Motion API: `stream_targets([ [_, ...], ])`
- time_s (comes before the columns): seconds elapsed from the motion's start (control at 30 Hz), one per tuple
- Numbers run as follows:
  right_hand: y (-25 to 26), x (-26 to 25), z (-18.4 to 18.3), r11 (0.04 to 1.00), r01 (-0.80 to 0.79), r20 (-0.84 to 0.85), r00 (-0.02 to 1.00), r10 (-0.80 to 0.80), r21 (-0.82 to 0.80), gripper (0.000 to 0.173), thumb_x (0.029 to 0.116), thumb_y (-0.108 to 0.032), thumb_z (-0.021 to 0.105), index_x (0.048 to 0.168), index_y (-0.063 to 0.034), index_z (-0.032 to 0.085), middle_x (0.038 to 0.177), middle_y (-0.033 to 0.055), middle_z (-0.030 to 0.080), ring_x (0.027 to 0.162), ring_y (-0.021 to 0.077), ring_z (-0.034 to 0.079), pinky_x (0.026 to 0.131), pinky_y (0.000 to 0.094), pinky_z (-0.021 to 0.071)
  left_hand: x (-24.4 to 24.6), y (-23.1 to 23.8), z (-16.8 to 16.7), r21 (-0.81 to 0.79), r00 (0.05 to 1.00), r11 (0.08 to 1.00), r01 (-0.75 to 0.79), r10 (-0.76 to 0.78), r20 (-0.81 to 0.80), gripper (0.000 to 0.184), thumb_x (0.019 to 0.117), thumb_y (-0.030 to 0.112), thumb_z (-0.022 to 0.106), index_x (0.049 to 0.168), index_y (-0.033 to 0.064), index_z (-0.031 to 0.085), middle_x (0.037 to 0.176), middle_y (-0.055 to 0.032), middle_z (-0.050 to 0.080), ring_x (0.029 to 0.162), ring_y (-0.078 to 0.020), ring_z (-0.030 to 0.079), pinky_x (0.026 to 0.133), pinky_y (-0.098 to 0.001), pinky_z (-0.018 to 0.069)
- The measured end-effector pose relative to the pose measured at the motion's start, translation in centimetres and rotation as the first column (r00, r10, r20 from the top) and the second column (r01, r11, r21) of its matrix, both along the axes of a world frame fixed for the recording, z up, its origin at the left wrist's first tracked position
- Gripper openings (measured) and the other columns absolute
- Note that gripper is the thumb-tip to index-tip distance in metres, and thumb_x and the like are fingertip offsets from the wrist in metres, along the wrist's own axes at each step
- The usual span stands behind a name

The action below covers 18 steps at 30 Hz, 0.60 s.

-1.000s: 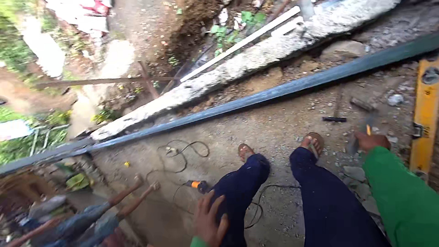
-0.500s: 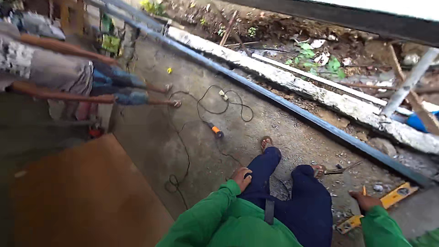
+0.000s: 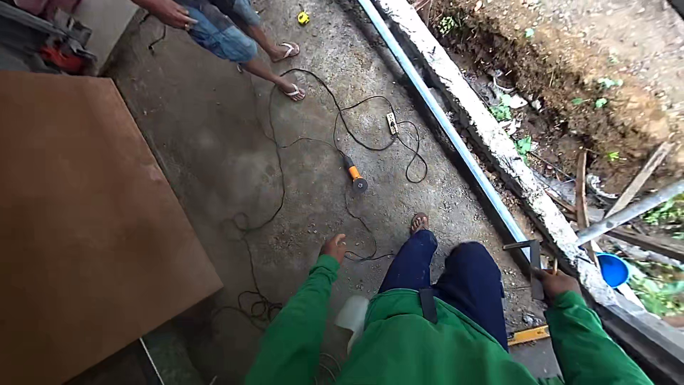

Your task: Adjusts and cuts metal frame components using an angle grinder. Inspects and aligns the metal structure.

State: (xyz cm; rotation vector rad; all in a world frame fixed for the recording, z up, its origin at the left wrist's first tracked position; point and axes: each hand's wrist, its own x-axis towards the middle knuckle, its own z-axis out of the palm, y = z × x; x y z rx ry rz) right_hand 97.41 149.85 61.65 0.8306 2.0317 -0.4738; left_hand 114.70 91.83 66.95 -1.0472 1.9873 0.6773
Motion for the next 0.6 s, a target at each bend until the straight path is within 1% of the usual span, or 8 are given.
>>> stream_targets([
  [0.1, -4.8, -2.8, -0.3, 0.996, -0.085, 0.009, 0.996, 0.086, -0.024, 0.04, 0.1029, -0.033, 0.063, 0.121, 0.0023, 0.069, 0.119, 0.0311, 0.067, 0.114, 0.0463, 0.063, 0.098, 0.0681, 0.0454, -2.5, -4.5, -0.7, -0.023, 1.0, 1.0, 0.021, -0.021, 0.005, 0.044, 0.1039, 0.019, 0.055, 0.148, 0.0129, 0.056, 0.15, -0.0174, 0.055, 0.139, -0.0328, 0.053, 0.118, -0.0513, 0.0412],
  [0.17, -8.2, -4.0, -0.6, 0.994, -0.081, 0.007, 0.997, 0.081, -0.074, 0.04, 0.1045, -0.032, 0.061, 0.123, 0.0032, 0.068, 0.119, 0.0308, 0.066, 0.113, 0.0444, 0.063, 0.098, 0.066, 0.0453, -5.1, -7.1, -1.4, -0.017, 0.998, 0.998, 0.059, -0.059, 0.025, 0.046, 0.1036, 0.018, 0.056, 0.149, 0.0135, 0.054, 0.15, -0.0175, 0.055, 0.14, -0.0347, 0.053, 0.117, -0.0534, 0.0405],
  [0.27, -13.3, -5.6, -1.8, 0.991, -0.044, 0.001, 0.999, 0.045, -0.126, 0.04, 0.1044, -0.031, 0.061, 0.121, 0.0045, 0.067, 0.115, 0.03, 0.067, 0.107, 0.0428, 0.064, 0.096, 0.0644, 0.0469, -9.0, -10.9, -3.4, -0.014, 0.99, 0.99, 0.137, -0.137, 0.02, 0.05, 0.1006, 0.015, 0.062, 0.15, 0.0151, 0.054, 0.152, -0.0149, 0.054, 0.141, -0.0329, 0.051, 0.118, -0.0527, 0.0403],
  [0.3, -15.2, -6.1, -2.5, 0.99, -0.02, 0.001, 1.0, 0.021, -0.137, 0.039, 0.1042, -0.031, 0.062, 0.12, 0.0042, 0.068, 0.112, 0.029, 0.068, 0.104, 0.0413, 0.065, 0.093, 0.0633, 0.0484, -10.3, -12.3, -4.1, -0.016, 0.986, 0.986, 0.165, -0.165, 0.011, 0.052, 0.0996, 0.014, 0.063, 0.151, 0.0157, 0.054, 0.152, -0.0142, 0.054, 0.141, -0.0324, 0.051, 0.117, -0.0527, 0.0413],
  [0.4, -20.8, -8.3, -4.9, 0.985, 0.036, 0.045, 0.999, -0.029, -0.168, 0.038, 0.1052, -0.03, 0.059, 0.121, 0.004, 0.067, 0.11, 0.0278, 0.068, 0.099, 0.0385, 0.066, 0.091, 0.0609, 0.0501, -13.8, -16.0, -6.2, -0.011, 0.976, 0.976, 0.216, -0.216, 0.023, 0.054, 0.099, 0.015, 0.063, 0.152, 0.0175, 0.053, 0.152, -0.0134, 0.054, 0.14, -0.032, 0.052, 0.116, -0.0532, 0.0426],
  [0.47, -25.2, -9.6, -7.1, 0.982, 0.069, 0.07, 0.996, -0.057, -0.178, 0.038, 0.1055, -0.03, 0.059, 0.119, 0.0044, 0.067, 0.107, 0.0275, 0.068, 0.097, 0.0384, 0.066, 0.089, 0.061, 0.0503, -16.4, -18.6, -7.6, 0.02, 0.958, 0.962, 0.273, -0.274, 0.086, 0.054, 0.1003, 0.017, 0.06, 0.153, 0.0192, 0.051, 0.153, -0.0125, 0.053, 0.143, -0.032, 0.049, 0.119, -0.0531, 0.0393],
  [0.53, -29.3, -10.7, -8.8, 0.978, 0.102, 0.116, 0.99, -0.082, -0.18, 0.039, 0.1057, -0.032, 0.058, 0.121, 0.0033, 0.067, 0.109, 0.0267, 0.069, 0.098, 0.0382, 0.067, 0.089, 0.0608, 0.0517, -17.7, -20.0, -9.4, 0.064, 0.927, 0.941, 0.332, -0.338, 0.159, 0.055, 0.1007, 0.019, 0.06, 0.154, 0.0219, 0.05, 0.156, -0.0103, 0.051, 0.146, -0.0329, 0.045, 0.118, -0.0558, 0.0381],
  [0.6, -34.0, -11.5, -10.9, 0.97, 0.144, 0.13, 0.984, -0.12, -0.198, 0.037, 0.1053, -0.031, 0.057, 0.119, 0.0026, 0.067, 0.105, 0.0244, 0.069, 0.091, 0.0353, 0.067, 0.081, 0.0582, 0.0537, -19.4, -21.6, -12.0, 0.08, 0.885, 0.91, 0.408, -0.415, 0.211, 0.058, 0.0987, 0.019, 0.062, 0.155, 0.0245, 0.049, 0.158, -0.0087, 0.049, 0.147, -0.0336, 0.043, 0.116, -0.0584, 0.0393],
])
